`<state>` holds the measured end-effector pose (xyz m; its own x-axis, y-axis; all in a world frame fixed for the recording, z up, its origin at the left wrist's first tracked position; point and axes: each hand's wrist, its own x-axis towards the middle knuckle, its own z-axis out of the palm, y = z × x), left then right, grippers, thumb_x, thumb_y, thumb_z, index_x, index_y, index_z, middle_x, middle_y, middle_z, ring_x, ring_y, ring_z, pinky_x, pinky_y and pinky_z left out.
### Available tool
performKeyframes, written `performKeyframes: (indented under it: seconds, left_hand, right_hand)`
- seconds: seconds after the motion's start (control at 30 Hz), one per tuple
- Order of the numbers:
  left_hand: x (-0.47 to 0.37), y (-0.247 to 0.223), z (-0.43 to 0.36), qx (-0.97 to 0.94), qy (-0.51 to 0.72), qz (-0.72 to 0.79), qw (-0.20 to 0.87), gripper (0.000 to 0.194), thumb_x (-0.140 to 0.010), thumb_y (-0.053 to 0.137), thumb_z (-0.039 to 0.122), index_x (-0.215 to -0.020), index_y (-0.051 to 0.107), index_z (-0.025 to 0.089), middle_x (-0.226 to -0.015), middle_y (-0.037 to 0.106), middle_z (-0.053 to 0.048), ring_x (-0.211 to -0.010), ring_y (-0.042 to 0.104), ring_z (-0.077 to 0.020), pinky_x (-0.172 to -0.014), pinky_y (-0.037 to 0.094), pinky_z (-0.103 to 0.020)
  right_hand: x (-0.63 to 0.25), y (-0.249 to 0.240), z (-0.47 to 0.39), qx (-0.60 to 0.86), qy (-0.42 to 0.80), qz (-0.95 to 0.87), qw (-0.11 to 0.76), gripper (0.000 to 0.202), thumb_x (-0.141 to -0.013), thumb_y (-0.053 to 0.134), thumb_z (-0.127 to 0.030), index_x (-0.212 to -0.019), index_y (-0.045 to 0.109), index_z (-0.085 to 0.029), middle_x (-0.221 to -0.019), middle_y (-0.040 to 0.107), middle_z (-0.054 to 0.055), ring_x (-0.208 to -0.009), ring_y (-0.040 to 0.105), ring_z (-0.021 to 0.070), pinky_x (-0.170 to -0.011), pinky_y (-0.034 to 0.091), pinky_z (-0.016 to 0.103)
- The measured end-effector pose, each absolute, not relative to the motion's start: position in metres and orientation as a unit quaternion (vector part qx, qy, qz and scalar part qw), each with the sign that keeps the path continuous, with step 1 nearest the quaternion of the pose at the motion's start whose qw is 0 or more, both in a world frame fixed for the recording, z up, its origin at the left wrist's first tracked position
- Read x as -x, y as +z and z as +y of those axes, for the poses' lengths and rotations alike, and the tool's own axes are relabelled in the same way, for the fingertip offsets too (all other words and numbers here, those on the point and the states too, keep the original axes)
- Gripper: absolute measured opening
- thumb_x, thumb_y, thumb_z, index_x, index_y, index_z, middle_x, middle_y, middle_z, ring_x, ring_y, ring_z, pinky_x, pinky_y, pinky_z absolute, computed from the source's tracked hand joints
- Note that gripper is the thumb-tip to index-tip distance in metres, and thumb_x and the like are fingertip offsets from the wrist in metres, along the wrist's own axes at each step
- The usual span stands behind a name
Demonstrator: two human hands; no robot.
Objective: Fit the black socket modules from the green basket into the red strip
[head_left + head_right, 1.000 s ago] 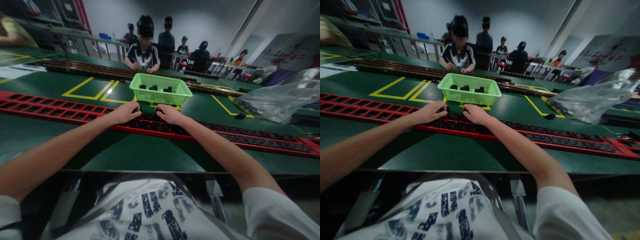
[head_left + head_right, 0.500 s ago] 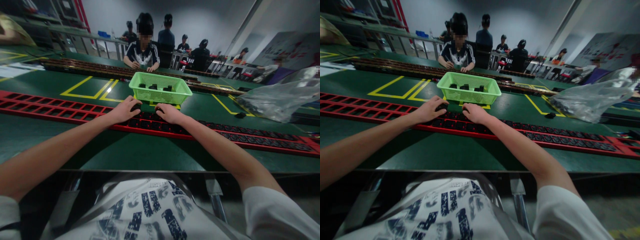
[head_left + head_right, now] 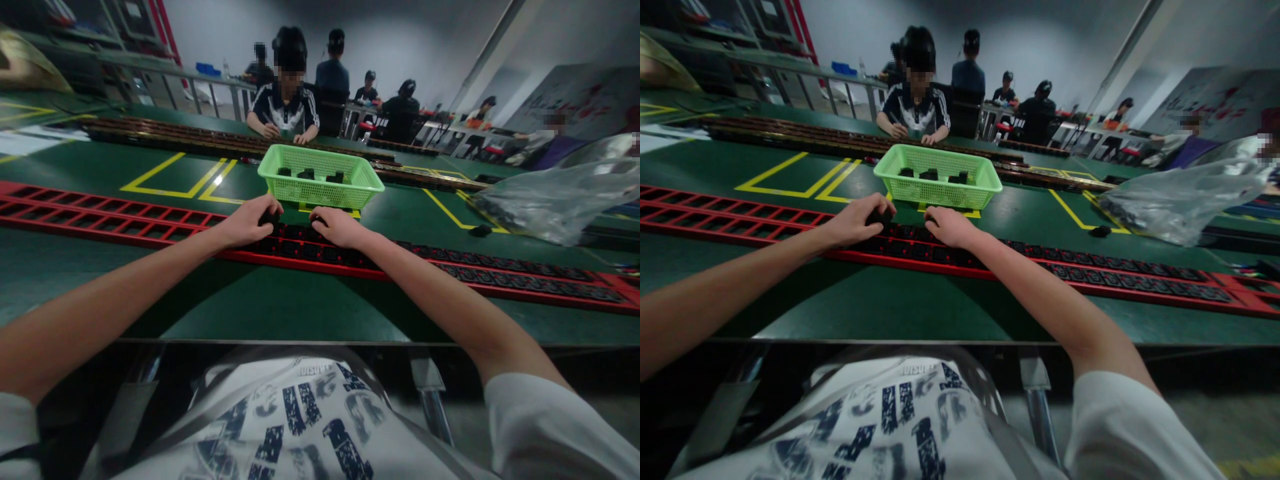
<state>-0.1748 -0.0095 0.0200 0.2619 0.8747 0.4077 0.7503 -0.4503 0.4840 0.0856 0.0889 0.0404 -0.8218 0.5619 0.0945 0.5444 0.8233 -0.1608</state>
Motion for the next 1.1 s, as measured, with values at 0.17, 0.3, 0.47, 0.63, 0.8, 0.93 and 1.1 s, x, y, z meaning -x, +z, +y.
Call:
performKeyframes:
  seconds: [0.17,0.3,0.47,0.63,0.8,0.93,1.1]
  left_hand:
    - [0.172,0.02,-0.01,-0.78,0.296,0.541,0.105,0.027,-0.086,0.06,0.039,-0.093,0.037,0.027,-0.11,0.073,-0.008,-0.094,0.067,-0.0242,-0.093,0.053,-0.044]
    - [0.172,0.017,-0.009,-0.766,0.317,0.55,0.101,0.028,-0.088,0.059,0.032,-0.11,0.043,0.026,-0.111,0.071,-0.006,-0.097,0.068,-0.0226,-0.097,0.054,-0.042]
    - [0.176,0.014,-0.005,-0.768,0.342,0.539,0.054,0.029,-0.085,0.066,0.03,-0.108,0.05,0.024,-0.118,0.07,-0.008,-0.109,0.068,-0.0243,-0.104,0.056,-0.043]
    - [0.182,0.013,-0.002,-0.768,0.394,0.505,-0.01,0.015,-0.093,0.066,0.035,-0.098,0.062,0.022,-0.124,0.072,-0.011,-0.119,0.068,-0.0272,-0.109,0.055,-0.047]
    - [0.183,0.011,0.001,-0.793,0.39,0.467,0.014,0.022,-0.102,0.059,0.04,-0.093,0.066,0.021,-0.103,0.072,-0.008,-0.099,0.069,-0.0243,-0.095,0.057,-0.042]
    - [0.178,0.011,0.003,-0.827,0.356,0.435,0.033,0.033,-0.106,0.054,0.044,-0.086,0.066,0.02,-0.096,0.069,-0.008,-0.092,0.066,-0.0235,-0.088,0.055,-0.039]
    - [0.166,0.016,-0.002,-0.827,0.32,0.462,0.01,0.036,-0.104,0.054,0.04,-0.075,0.061,0.021,-0.081,0.063,-0.005,-0.083,0.06,-0.0219,-0.079,0.048,-0.036]
  right_hand:
    - [-0.086,0.039,0.09,0.289,0.065,-0.952,0.074,0.033,-0.109,0.051,-0.023,-0.134,0.071,-0.014,-0.14,0.076,0.017,-0.126,0.071,0.0323,-0.109,0.053,0.041]
    - [-0.086,0.04,0.09,0.292,0.066,-0.951,0.072,0.033,-0.109,0.051,-0.023,-0.134,0.071,-0.014,-0.14,0.076,0.017,-0.127,0.071,0.0323,-0.11,0.052,0.042]
    - [-0.086,0.04,0.091,0.291,0.067,-0.951,0.075,0.033,-0.109,0.051,-0.023,-0.133,0.071,-0.014,-0.14,0.076,0.017,-0.126,0.071,0.0323,-0.11,0.053,0.042]
    - [-0.086,0.039,0.091,0.289,0.066,-0.952,0.073,0.033,-0.109,0.051,-0.023,-0.133,0.071,-0.013,-0.139,0.076,0.017,-0.126,0.071,0.0325,-0.11,0.053,0.042]
    - [-0.086,0.039,0.091,0.291,0.067,-0.952,0.071,0.033,-0.109,0.051,-0.023,-0.134,0.071,-0.013,-0.14,0.076,0.017,-0.126,0.071,0.0329,-0.109,0.053,0.043]
    - [-0.085,0.04,0.091,0.292,0.064,-0.952,0.07,0.034,-0.109,0.051,-0.022,-0.134,0.071,-0.012,-0.139,0.076,0.017,-0.126,0.071,0.0331,-0.109,0.053,0.042]
    - [-0.085,0.041,0.089,0.294,0.063,-0.951,0.07,0.033,-0.109,0.051,-0.022,-0.134,0.071,-0.013,-0.139,0.076,0.016,-0.126,0.071,0.0323,-0.109,0.053,0.041]
